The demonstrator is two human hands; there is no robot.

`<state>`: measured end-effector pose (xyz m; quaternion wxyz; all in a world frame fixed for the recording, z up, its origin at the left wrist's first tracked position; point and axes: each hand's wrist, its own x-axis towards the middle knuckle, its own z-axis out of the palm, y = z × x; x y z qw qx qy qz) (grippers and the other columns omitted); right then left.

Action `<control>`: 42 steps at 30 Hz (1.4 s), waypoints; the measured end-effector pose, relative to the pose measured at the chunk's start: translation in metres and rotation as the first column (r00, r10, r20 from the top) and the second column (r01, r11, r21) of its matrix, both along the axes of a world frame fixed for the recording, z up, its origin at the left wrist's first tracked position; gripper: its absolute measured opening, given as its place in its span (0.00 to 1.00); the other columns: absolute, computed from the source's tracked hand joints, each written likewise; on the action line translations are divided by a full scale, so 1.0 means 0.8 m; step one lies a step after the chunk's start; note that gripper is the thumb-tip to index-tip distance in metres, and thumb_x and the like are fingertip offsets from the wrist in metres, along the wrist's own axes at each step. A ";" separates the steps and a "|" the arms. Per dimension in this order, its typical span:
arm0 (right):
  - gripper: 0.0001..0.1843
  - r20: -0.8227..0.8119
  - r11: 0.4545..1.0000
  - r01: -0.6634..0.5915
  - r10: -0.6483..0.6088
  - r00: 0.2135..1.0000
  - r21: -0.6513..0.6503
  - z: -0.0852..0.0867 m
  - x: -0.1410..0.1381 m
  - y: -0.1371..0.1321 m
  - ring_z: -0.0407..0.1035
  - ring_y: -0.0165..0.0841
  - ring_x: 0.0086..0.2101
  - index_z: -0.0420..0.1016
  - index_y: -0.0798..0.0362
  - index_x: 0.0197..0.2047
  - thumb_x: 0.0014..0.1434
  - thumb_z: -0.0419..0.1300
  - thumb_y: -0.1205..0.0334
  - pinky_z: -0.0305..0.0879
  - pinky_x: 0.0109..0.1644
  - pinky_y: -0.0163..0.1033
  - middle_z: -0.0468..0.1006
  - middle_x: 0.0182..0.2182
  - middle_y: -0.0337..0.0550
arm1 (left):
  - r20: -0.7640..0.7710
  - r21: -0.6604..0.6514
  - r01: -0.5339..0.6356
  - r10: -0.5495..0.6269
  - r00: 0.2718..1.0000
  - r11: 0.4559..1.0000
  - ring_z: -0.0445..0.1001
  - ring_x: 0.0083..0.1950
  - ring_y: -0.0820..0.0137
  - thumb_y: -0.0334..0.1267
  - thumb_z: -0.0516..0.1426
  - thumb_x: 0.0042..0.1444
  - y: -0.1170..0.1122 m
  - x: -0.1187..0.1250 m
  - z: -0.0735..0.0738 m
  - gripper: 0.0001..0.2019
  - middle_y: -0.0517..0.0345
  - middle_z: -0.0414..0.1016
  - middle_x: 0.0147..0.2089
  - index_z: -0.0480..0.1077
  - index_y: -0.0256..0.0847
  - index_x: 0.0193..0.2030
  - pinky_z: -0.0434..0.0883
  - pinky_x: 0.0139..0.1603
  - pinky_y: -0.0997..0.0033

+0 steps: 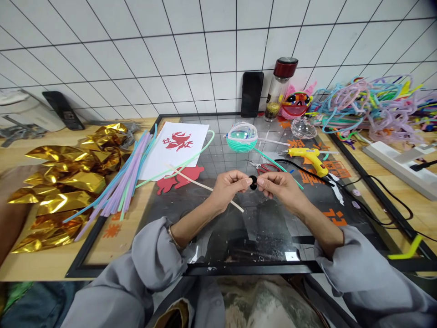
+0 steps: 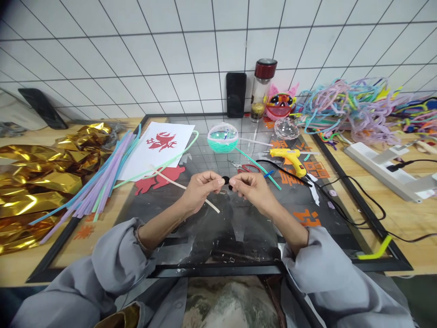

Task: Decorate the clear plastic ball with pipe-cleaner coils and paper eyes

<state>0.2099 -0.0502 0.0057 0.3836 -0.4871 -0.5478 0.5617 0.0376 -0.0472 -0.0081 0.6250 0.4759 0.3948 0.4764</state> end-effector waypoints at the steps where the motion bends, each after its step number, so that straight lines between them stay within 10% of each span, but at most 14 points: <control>1: 0.23 -0.002 1.000 -0.019 0.019 1.000 -0.007 -0.001 -0.001 -0.001 0.59 0.23 0.18 0.72 0.55 0.23 0.44 0.67 0.42 0.52 0.19 0.30 0.70 0.19 0.37 | -0.019 0.011 -0.002 0.002 1.000 1.000 0.61 0.24 0.79 0.45 0.66 0.42 -0.001 0.000 0.000 0.15 0.63 0.67 0.20 0.70 0.35 0.24 0.59 0.28 0.76; 23: 0.13 0.029 0.972 0.007 -0.014 0.999 0.236 -0.008 -0.010 -0.008 0.54 0.25 0.23 0.68 0.54 0.21 0.48 0.63 0.54 0.50 0.26 0.34 0.63 0.19 0.35 | -0.248 0.233 0.058 0.002 0.969 0.971 0.63 0.27 0.75 0.48 0.63 0.48 -0.006 -0.002 0.003 0.15 0.60 0.68 0.24 0.71 0.35 0.25 0.59 0.30 0.74; 42: 0.11 -0.095 0.990 -0.098 0.108 0.990 0.105 0.000 -0.004 -0.009 0.53 0.23 0.21 0.71 0.55 0.20 0.44 0.65 0.58 0.48 0.26 0.34 0.62 0.17 0.32 | -0.397 0.384 0.269 -0.105 0.912 0.883 0.60 0.29 0.74 0.47 0.57 0.56 -0.005 -0.011 0.016 0.14 0.61 0.64 0.27 0.66 0.38 0.28 0.59 0.32 0.73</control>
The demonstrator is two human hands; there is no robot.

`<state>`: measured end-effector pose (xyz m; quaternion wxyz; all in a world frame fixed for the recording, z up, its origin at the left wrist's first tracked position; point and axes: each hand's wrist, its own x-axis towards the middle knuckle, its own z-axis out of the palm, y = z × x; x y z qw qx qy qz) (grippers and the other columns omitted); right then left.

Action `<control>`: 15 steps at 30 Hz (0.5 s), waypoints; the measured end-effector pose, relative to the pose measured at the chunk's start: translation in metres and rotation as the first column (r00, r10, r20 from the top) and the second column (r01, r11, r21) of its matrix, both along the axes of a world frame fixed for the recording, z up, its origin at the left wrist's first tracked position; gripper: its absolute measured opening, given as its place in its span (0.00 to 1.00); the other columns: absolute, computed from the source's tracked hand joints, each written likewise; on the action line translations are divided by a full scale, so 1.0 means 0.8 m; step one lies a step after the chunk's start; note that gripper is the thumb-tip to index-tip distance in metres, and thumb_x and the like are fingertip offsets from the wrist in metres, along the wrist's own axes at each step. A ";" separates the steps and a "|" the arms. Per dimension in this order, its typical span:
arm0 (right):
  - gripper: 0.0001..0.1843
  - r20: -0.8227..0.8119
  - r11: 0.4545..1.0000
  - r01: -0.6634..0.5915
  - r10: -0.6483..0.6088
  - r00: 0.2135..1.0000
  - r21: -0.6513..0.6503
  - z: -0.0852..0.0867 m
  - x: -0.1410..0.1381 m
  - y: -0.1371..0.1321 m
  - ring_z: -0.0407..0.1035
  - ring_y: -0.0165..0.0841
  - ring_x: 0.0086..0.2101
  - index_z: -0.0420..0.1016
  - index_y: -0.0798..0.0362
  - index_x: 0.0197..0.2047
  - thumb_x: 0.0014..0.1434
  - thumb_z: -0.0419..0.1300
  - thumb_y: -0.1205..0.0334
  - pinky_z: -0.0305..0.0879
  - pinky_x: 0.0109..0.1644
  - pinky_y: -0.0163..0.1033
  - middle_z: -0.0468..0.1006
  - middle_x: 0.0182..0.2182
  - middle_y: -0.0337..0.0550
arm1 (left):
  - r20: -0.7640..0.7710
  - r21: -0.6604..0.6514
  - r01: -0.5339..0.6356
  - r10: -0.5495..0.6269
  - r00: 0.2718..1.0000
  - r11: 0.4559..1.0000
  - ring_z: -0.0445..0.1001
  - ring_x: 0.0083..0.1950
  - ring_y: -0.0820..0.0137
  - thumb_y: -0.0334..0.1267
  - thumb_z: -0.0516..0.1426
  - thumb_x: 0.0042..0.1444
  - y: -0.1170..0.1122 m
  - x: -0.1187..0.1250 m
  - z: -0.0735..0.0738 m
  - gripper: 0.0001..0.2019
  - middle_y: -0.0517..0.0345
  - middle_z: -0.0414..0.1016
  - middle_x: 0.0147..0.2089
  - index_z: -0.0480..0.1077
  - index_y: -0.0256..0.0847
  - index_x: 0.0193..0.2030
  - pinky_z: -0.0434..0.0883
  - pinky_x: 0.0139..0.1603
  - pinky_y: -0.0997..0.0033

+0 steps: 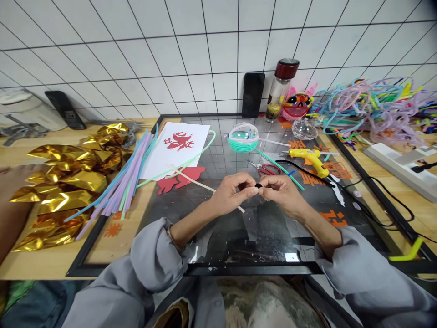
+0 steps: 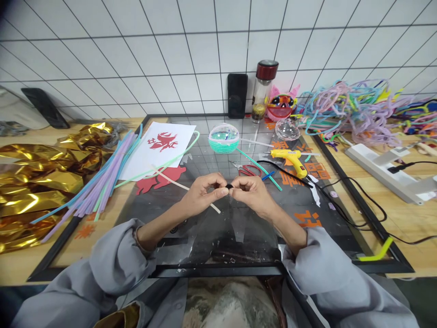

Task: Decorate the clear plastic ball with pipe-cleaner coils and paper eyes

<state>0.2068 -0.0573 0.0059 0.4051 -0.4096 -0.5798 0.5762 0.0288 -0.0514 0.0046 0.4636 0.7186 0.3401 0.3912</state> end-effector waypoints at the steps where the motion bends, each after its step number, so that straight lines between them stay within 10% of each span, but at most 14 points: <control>1: 0.11 -0.003 1.000 -0.003 0.003 1.000 -0.006 0.000 0.000 0.000 0.53 0.23 0.21 0.71 0.55 0.20 0.44 0.65 0.58 0.48 0.26 0.34 0.62 0.17 0.32 | -0.009 0.043 0.005 -0.005 1.000 0.999 0.61 0.29 0.74 0.46 0.56 0.56 0.000 -0.001 0.001 0.13 0.60 0.64 0.28 0.66 0.38 0.28 0.60 0.33 0.73; 15: 0.14 -0.043 0.997 0.072 -0.072 0.996 0.004 0.000 -0.003 -0.002 0.53 0.23 0.20 0.70 0.54 0.21 0.45 0.66 0.54 0.47 0.25 0.34 0.62 0.17 0.32 | -0.026 0.235 0.090 -0.087 0.996 0.968 0.68 0.40 0.69 0.42 0.54 0.60 0.004 -0.004 -0.006 0.09 0.47 0.70 0.43 0.67 0.38 0.39 0.66 0.38 0.71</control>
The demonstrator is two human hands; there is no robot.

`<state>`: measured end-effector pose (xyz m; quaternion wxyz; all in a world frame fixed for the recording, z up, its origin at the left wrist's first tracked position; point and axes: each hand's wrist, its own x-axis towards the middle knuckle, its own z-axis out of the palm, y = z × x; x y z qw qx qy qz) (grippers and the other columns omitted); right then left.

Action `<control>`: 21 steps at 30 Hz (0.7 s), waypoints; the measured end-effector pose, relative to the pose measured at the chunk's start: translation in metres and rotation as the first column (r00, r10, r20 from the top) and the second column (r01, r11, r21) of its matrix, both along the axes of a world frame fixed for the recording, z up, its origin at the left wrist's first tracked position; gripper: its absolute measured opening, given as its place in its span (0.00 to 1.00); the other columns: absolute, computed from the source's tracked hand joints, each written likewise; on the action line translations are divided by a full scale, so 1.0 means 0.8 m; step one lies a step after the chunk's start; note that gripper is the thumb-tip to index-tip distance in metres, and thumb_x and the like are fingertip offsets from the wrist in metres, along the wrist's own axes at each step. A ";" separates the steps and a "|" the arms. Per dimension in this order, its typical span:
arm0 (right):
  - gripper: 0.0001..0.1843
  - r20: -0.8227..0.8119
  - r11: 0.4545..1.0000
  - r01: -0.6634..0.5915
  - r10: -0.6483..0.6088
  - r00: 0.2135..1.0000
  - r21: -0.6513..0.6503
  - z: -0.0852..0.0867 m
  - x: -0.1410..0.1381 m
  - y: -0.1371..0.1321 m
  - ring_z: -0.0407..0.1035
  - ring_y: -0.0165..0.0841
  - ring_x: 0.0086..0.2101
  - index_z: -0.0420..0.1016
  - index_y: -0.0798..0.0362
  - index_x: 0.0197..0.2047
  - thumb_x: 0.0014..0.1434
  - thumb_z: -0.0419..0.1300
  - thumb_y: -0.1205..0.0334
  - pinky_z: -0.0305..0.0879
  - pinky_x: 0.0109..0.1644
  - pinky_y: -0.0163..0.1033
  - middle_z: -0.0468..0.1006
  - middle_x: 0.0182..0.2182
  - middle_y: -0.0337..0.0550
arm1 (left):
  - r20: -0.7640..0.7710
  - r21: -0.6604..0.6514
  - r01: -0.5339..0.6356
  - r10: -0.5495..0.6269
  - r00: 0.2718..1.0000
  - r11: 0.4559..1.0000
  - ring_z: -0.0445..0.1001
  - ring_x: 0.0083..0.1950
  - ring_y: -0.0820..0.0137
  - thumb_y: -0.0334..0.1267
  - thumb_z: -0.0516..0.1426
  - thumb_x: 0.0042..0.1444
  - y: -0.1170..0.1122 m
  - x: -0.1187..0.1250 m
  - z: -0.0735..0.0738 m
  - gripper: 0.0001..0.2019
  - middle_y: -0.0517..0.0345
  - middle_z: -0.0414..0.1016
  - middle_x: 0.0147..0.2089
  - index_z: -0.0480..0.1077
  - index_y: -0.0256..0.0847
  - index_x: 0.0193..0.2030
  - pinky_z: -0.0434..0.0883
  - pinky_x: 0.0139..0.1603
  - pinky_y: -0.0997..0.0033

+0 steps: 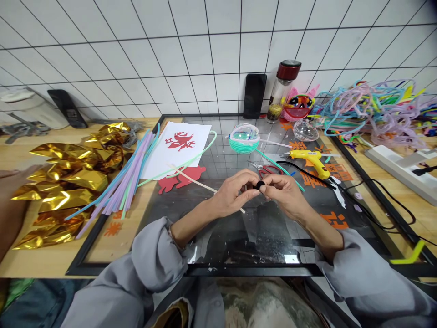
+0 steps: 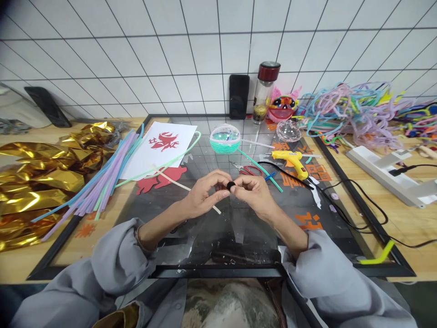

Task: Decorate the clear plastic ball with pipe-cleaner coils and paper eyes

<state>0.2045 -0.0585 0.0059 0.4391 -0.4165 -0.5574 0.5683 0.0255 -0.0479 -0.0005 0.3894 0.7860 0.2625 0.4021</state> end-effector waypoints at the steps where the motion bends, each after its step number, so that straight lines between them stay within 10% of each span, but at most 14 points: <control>1: 0.14 -0.004 1.000 0.004 -0.004 1.000 -0.002 0.000 0.000 0.000 0.53 0.23 0.20 0.70 0.54 0.21 0.45 0.67 0.54 0.47 0.25 0.34 0.62 0.17 0.32 | 0.007 0.003 -0.005 0.005 1.000 1.000 0.68 0.40 0.69 0.41 0.54 0.60 0.000 0.000 0.001 0.09 0.47 0.70 0.43 0.68 0.38 0.39 0.66 0.38 0.70; 21: 0.15 0.089 0.995 -0.095 0.095 0.991 -0.007 -0.002 0.006 0.003 0.51 0.24 0.21 0.69 0.55 0.20 0.46 0.65 0.54 0.47 0.25 0.33 0.59 0.17 0.32 | 0.123 -0.301 0.013 0.025 0.992 0.954 0.66 0.34 0.73 0.45 0.61 0.52 0.005 0.003 0.000 0.12 0.54 0.70 0.35 0.71 0.37 0.28 0.62 0.35 0.71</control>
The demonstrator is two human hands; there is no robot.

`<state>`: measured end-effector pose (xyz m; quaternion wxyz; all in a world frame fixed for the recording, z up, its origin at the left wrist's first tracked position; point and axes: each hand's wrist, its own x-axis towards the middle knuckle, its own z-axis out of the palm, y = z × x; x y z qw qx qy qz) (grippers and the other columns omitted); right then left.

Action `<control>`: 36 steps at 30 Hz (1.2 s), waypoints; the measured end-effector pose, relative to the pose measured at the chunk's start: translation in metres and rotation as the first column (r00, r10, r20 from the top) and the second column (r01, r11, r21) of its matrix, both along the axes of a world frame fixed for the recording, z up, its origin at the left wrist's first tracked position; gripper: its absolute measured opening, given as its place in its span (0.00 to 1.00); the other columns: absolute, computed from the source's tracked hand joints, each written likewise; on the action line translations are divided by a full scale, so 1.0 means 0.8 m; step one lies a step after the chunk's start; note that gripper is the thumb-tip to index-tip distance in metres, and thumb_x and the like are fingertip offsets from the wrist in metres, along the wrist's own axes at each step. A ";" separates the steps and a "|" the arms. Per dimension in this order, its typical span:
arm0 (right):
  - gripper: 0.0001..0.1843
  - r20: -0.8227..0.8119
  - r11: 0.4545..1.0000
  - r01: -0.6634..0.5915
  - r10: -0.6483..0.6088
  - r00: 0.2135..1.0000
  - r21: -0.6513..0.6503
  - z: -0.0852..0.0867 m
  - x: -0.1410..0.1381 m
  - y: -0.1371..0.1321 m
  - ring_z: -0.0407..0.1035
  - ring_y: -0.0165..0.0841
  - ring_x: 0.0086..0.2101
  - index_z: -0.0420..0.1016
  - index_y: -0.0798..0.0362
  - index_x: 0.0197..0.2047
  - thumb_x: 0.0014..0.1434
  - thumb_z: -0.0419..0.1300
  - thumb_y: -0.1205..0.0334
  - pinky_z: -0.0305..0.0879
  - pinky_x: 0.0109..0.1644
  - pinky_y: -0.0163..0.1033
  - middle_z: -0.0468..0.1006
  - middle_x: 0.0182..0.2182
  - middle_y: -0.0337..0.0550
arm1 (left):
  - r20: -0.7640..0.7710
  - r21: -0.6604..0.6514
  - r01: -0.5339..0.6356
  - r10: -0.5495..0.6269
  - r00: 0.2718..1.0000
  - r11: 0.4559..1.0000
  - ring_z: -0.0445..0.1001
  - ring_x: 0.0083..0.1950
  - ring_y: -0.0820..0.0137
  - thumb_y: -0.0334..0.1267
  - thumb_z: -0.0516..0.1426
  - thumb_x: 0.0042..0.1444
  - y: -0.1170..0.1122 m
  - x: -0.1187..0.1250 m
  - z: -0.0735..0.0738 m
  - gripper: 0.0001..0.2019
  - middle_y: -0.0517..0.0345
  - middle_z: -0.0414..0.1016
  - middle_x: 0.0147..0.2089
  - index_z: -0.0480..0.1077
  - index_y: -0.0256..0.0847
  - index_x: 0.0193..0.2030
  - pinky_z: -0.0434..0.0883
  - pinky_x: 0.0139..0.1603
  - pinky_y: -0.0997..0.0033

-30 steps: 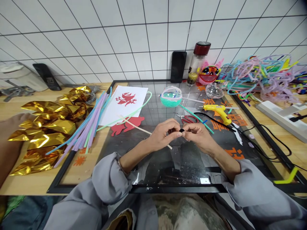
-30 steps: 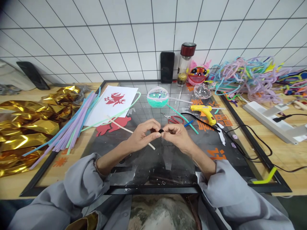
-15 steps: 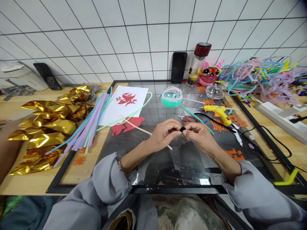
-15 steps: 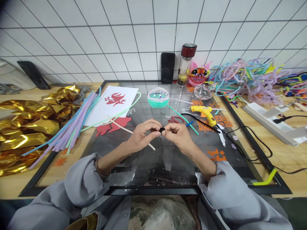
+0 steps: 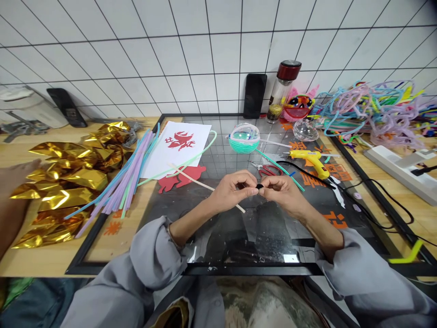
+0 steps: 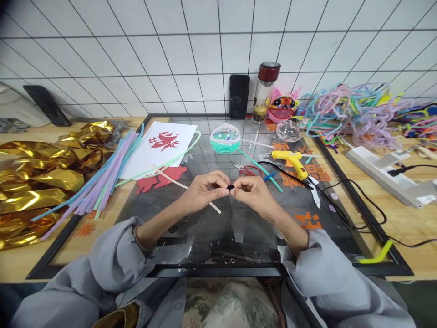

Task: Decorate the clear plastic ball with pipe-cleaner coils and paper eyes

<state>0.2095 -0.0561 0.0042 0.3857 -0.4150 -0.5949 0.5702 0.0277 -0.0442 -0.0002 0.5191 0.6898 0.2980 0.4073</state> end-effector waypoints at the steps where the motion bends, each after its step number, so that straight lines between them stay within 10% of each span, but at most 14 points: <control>1: 0.15 0.024 1.000 0.009 -0.009 1.000 0.018 -0.001 0.000 0.000 0.50 0.24 0.22 0.68 0.55 0.20 0.46 0.65 0.54 0.46 0.25 0.33 0.59 0.18 0.32 | -0.010 0.002 -0.008 0.008 1.000 1.000 0.66 0.34 0.73 0.45 0.61 0.53 0.000 0.000 0.000 0.13 0.54 0.69 0.35 0.71 0.37 0.28 0.61 0.35 0.72; 9: 0.15 0.270 0.962 -0.057 -0.018 0.963 0.268 -0.001 0.006 0.003 0.56 0.25 0.24 0.72 0.56 0.25 0.55 0.60 0.54 0.52 0.27 0.33 0.65 0.21 0.36 | -0.107 -0.078 -0.062 0.054 0.993 0.995 0.60 0.30 0.76 0.40 0.59 0.53 0.001 -0.002 0.000 0.10 0.59 0.64 0.30 0.65 0.36 0.27 0.57 0.31 0.74; 16: 0.17 0.292 0.869 -0.051 -0.109 0.950 0.492 0.001 0.015 0.005 0.65 0.29 0.30 0.75 0.51 0.49 0.56 0.62 0.58 0.62 0.32 0.36 0.71 0.33 0.41 | -0.106 -0.253 -0.064 0.038 0.994 0.965 0.57 0.27 0.78 0.41 0.59 0.49 0.003 -0.001 -0.003 0.10 0.65 0.60 0.25 0.64 0.36 0.27 0.55 0.29 0.75; 26: 0.07 0.344 0.683 -0.174 -0.120 0.931 0.710 -0.002 0.010 0.000 0.67 0.30 0.31 0.76 0.54 0.41 0.60 0.59 0.65 0.64 0.35 0.37 0.74 0.31 0.43 | -0.031 -0.387 0.001 -0.014 0.999 0.922 0.59 0.25 0.79 0.41 0.62 0.45 0.007 -0.003 -0.005 0.11 0.63 0.64 0.23 0.68 0.34 0.26 0.55 0.28 0.75; 36: 0.08 0.317 0.670 -0.182 -0.083 0.945 0.720 -0.008 0.012 0.003 0.69 0.31 0.32 0.76 0.51 0.43 0.58 0.61 0.65 0.66 0.36 0.38 0.76 0.31 0.42 | 0.026 -0.463 0.014 -0.002 1.000 0.886 0.62 0.25 0.79 0.36 0.62 0.41 0.004 0.000 0.003 0.08 0.62 0.66 0.22 0.69 0.33 0.23 0.57 0.29 0.75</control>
